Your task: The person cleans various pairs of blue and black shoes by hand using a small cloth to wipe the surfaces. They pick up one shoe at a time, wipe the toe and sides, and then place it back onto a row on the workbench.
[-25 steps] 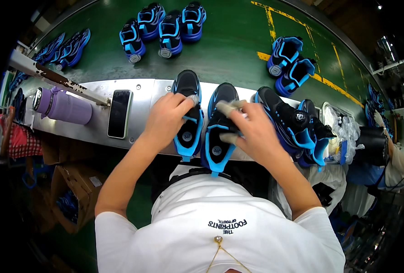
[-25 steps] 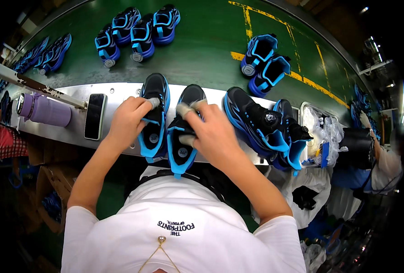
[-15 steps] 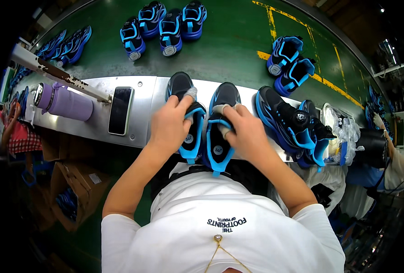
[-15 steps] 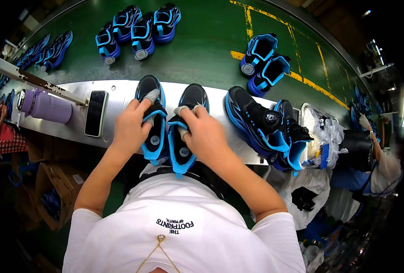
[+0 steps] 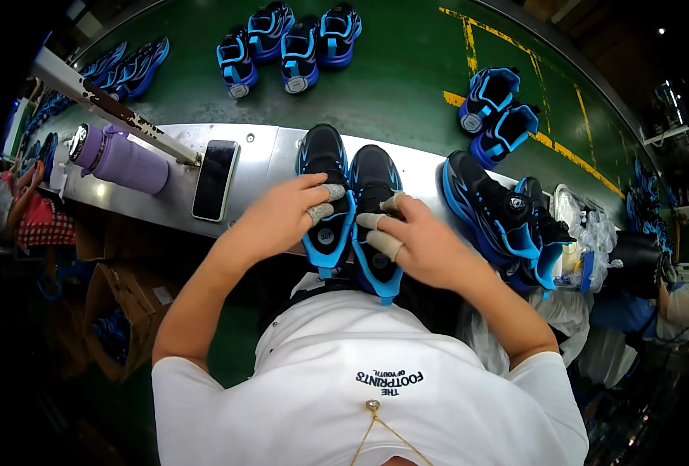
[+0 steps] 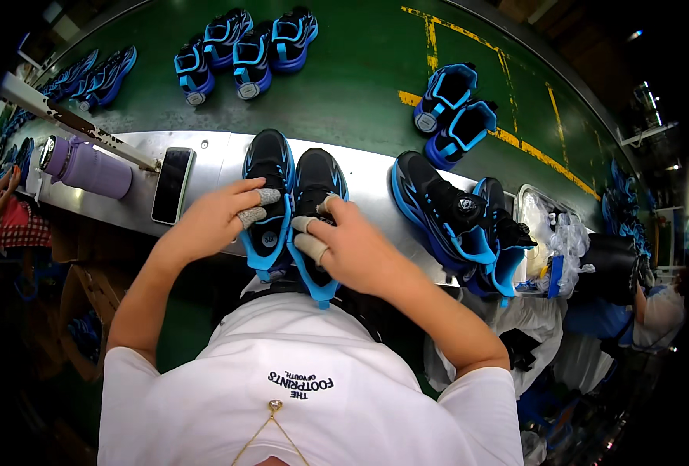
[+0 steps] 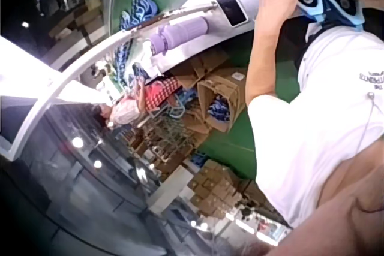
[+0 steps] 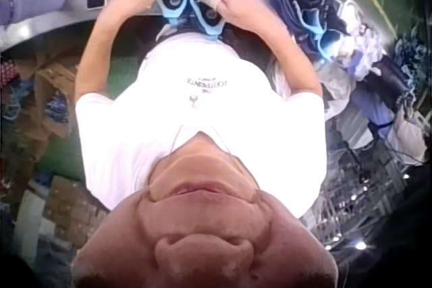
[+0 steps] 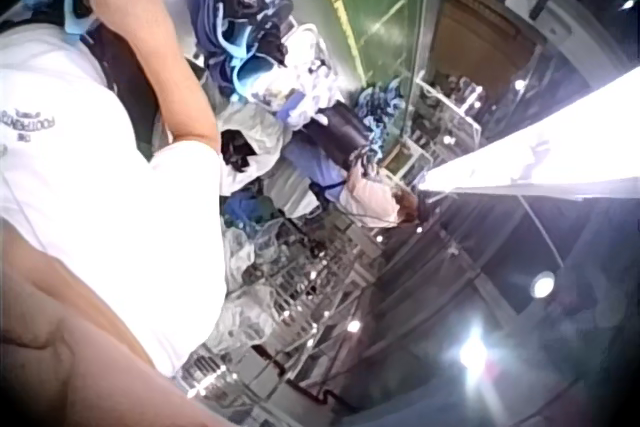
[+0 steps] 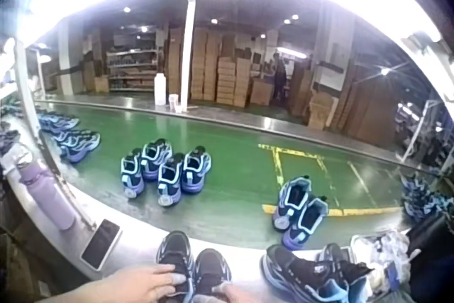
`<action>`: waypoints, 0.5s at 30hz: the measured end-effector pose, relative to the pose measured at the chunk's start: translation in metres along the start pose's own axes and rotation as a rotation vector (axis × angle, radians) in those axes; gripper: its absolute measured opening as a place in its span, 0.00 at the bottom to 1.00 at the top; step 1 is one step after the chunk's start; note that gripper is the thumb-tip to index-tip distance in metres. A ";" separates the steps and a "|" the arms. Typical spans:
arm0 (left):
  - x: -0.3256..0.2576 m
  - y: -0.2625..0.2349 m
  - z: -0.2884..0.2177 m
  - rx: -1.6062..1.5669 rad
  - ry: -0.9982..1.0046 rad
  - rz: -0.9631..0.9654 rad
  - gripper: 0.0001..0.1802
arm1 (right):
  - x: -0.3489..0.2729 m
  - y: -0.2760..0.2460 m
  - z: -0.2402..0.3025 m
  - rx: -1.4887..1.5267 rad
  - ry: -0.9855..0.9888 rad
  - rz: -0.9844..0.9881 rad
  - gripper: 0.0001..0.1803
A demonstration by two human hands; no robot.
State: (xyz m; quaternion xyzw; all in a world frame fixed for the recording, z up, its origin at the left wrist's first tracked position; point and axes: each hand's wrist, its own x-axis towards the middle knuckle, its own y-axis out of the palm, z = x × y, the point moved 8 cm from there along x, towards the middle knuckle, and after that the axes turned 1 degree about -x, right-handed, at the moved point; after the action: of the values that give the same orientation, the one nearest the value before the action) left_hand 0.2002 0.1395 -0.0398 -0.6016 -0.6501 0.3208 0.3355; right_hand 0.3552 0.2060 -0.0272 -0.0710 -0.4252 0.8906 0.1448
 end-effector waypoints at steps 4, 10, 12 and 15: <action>0.006 0.001 -0.004 -0.026 0.007 -0.122 0.11 | 0.002 -0.008 -0.007 0.216 -0.057 0.022 0.16; -0.001 0.009 0.017 -0.334 -0.017 -0.137 0.14 | 0.004 -0.010 -0.009 -0.102 -0.023 0.029 0.17; -0.001 0.008 0.022 -0.410 -0.045 -0.122 0.16 | 0.007 -0.015 -0.014 0.021 0.012 0.086 0.18; 0.003 0.001 0.009 -0.403 -0.146 -0.153 0.20 | 0.007 -0.001 -0.024 0.121 0.036 0.067 0.17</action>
State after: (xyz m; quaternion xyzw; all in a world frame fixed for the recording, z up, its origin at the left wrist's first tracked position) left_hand 0.1932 0.1420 -0.0454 -0.5806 -0.7673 0.2009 0.1838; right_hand 0.3549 0.2268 -0.0417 -0.0925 -0.3651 0.9177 0.1268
